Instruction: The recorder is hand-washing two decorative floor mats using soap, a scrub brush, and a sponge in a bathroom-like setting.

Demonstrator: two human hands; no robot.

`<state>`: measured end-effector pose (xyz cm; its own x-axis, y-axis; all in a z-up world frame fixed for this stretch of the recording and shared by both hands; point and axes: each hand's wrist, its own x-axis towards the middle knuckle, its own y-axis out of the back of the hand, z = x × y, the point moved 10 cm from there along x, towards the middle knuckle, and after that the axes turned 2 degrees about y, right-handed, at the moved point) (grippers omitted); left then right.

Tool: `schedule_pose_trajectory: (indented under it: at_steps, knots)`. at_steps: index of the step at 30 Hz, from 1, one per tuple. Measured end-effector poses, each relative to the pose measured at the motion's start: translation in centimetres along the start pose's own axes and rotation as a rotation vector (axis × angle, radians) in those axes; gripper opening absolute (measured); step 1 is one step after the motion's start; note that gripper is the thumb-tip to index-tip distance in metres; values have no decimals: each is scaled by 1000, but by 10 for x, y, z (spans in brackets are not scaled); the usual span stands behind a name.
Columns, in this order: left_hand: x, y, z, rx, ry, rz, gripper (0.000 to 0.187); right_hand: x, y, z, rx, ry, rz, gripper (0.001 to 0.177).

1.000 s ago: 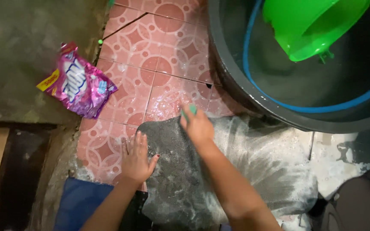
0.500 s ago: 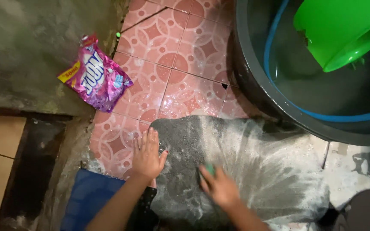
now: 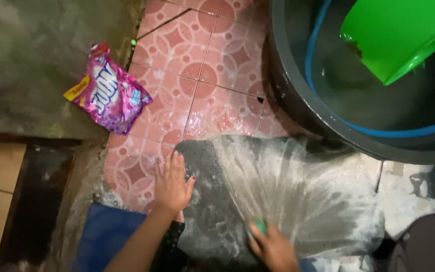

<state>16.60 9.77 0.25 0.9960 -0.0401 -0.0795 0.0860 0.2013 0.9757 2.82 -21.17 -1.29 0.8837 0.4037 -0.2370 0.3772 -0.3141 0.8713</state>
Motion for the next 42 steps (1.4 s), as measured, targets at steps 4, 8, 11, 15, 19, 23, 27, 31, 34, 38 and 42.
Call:
schedule_pose_trajectory:
  at_steps: [4,8,11,15,19,23,27,31,34,38,42]
  knots:
    - [3,10,3,-4,-11,27,80,39,11,-28,-11,43,6,57]
    - [4,7,4,-2,-14,34,79,186,47,-96,62,114,116,51]
    - [6,8,0,-17,1,38,78,271,69,-130,88,91,193,49]
    - [2,6,-3,-32,51,28,76,249,76,-118,147,11,186,45]
    - [-3,-5,-11,-3,89,61,74,94,30,-59,91,54,89,57]
    - [-7,-4,-17,-26,129,138,72,19,-3,-17,55,98,-17,61]
    - [-13,-13,-21,-43,133,171,67,120,49,-98,57,217,91,53]
    - [-13,-18,-28,-59,153,195,63,246,54,-162,122,226,193,45]
    - [-16,-20,-32,-99,196,220,58,275,53,-173,105,125,167,40]
    - [-14,-16,-36,-155,273,296,52,187,52,-144,152,152,183,51]
    - [-24,-13,-39,-149,320,301,59,57,-3,-96,154,128,-198,66]
